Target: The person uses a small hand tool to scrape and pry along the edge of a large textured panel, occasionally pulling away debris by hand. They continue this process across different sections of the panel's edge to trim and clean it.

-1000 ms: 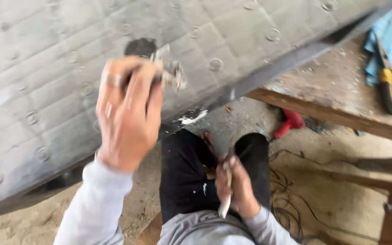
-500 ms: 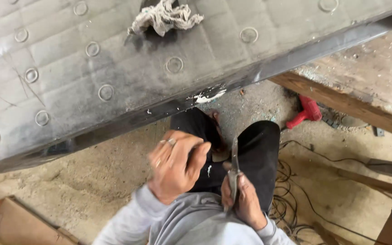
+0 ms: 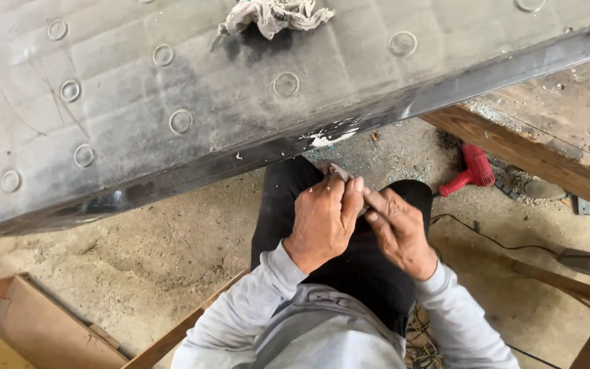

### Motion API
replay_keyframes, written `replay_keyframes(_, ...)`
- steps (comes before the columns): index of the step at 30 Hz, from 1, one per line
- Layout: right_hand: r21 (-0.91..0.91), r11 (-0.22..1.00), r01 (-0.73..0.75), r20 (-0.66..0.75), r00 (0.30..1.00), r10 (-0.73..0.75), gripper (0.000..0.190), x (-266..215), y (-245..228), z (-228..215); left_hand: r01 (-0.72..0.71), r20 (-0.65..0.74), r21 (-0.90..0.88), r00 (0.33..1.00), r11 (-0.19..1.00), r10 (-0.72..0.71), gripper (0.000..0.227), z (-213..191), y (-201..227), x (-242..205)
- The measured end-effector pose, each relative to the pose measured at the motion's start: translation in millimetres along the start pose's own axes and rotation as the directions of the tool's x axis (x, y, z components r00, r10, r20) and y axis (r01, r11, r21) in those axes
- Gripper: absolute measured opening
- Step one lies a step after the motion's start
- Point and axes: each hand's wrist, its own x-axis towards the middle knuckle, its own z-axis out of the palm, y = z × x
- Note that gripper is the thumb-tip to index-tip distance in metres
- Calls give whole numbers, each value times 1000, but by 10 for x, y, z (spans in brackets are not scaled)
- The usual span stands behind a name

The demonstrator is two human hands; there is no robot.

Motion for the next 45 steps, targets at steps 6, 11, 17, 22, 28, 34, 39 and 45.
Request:
replay_keyframes(6,-69,988,137,76,988,-132,45,398,-16,-264,-44,-92,-87,995,995,36,21,19,9,216)
replay_keyframes(11,-209,946,246,205,958,-203,51,713,-123,-526,-31,-124,-206,992,978,5,19,86,22,304)
replay_keyframes(17,-358,871,336,349,914,-209,65,999,-80,-729,46,-163,-352,981,935,-110,24,190,-6,408)
replay_keyframes(22,-467,777,422,444,872,-207,63,1096,-33,-725,98,-160,-455,969,885,-190,25,339,-150,344)
replay_keyframes(28,-564,672,481,461,858,-227,57,1244,-263,-911,93,-201,-571,947,816,-249,31,397,-57,465)
replay_keyframes(34,-561,649,514,497,836,-232,56,1253,-180,-864,41,-232,-582,949,812,-214,31,684,-347,274)
replay_keyframes(39,-578,621,529,515,827,-226,55,1276,-178,-979,-100,-287,-358,958,928,-7,23,584,-312,425)
replay_keyframes(45,-573,597,562,535,808,-247,54,1232,-161,-932,-303,-359,-113,901,946,245,25,706,-440,355)
